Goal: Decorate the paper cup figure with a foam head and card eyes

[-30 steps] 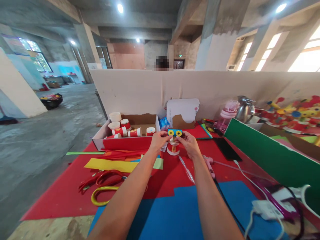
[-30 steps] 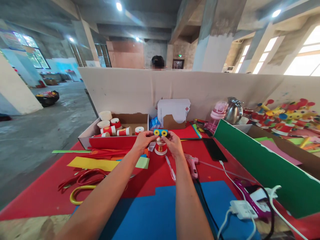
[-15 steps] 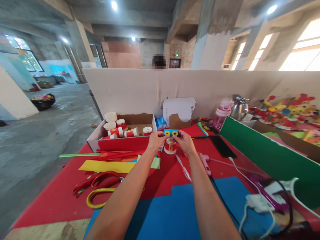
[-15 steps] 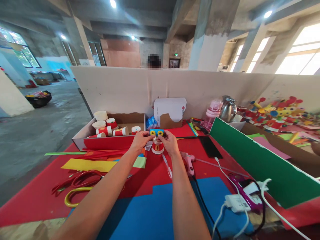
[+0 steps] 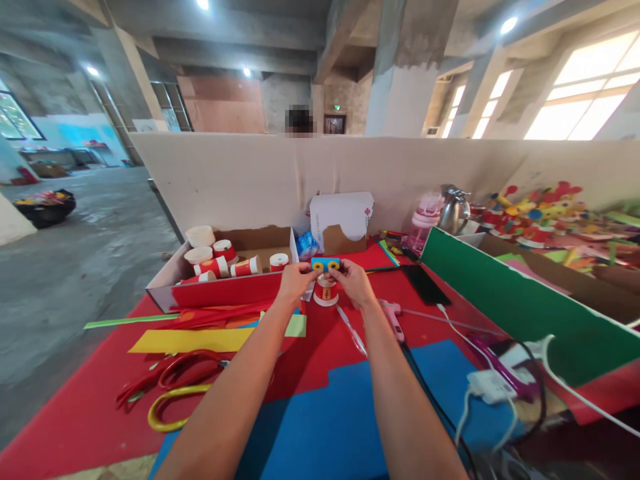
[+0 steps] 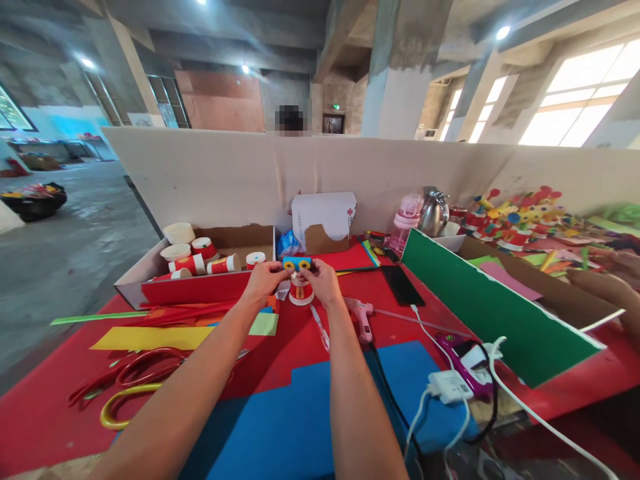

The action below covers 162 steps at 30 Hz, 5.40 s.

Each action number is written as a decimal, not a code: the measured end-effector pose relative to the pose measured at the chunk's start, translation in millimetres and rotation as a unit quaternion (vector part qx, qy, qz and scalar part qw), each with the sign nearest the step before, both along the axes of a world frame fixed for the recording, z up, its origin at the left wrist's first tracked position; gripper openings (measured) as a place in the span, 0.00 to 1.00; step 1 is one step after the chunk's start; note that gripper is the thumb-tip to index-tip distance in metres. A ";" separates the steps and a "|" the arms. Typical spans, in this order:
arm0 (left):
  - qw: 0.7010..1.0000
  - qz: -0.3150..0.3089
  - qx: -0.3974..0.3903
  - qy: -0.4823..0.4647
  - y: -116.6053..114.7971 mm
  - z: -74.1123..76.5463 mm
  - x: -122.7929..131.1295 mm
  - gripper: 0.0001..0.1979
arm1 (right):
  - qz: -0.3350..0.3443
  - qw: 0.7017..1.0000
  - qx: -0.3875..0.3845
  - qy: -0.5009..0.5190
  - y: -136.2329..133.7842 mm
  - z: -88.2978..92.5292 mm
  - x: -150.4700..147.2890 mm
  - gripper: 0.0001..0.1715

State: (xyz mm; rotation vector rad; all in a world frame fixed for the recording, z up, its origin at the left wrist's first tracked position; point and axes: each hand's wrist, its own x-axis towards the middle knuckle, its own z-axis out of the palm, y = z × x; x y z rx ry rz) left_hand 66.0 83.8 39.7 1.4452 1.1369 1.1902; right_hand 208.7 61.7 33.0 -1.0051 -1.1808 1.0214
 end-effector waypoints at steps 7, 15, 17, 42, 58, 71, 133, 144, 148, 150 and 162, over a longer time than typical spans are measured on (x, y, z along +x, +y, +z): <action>0.999 -0.015 -0.018 -0.041 0.2 3.8 -0.5 0.15 | 0.006 1.000 0.009 0.023 -3.6 3.5 -0.6 0.15; 0.984 -0.049 -0.082 -0.149 -4.6 11.8 2.9 0.18 | -0.006 0.999 -0.001 0.044 -7.0 8.6 -1.0 0.17; 0.979 -0.043 -0.101 -0.171 -6.1 13.1 4.9 0.17 | -0.017 0.999 -0.004 0.048 -5.8 7.8 -2.4 0.19; 0.957 0.008 -0.130 -0.260 -13.0 12.3 13.1 0.18 | -0.072 0.994 -0.015 0.081 -9.2 9.7 -20.5 0.14; 0.976 0.106 -0.025 -0.188 -7.4 16.8 -8.4 0.19 | -0.375 0.923 0.067 0.062 -4.3 13.0 -1.2 0.20; 0.959 0.178 0.143 0.166 -64.2 -21.0 -38.9 0.20 | -0.313 0.945 0.064 -0.066 -57.8 -14.5 -0.8 0.15; 0.801 -0.073 0.151 0.575 -80.4 -7.5 -120.1 0.17 | -0.293 0.841 0.208 -0.405 -69.6 -5.4 1.2 0.23; 0.726 -0.040 0.184 0.662 -67.3 -10.4 -97.3 0.12 | -0.224 0.868 0.203 -0.394 -72.4 -12.2 -16.1 0.24; 0.755 0.029 0.184 0.628 -74.1 -0.3 -101.3 0.09 | -0.051 0.892 0.231 -0.386 -79.3 -16.7 -32.4 0.23; 0.801 0.092 0.145 0.573 -74.6 2.0 -104.7 0.08 | -0.006 0.891 0.228 -0.393 -81.3 -17.7 -35.9 0.22; 0.879 0.140 0.114 0.441 -76.0 -25.6 -93.8 0.09 | 0.027 0.744 -0.014 -0.668 -77.7 -9.5 -17.0 0.19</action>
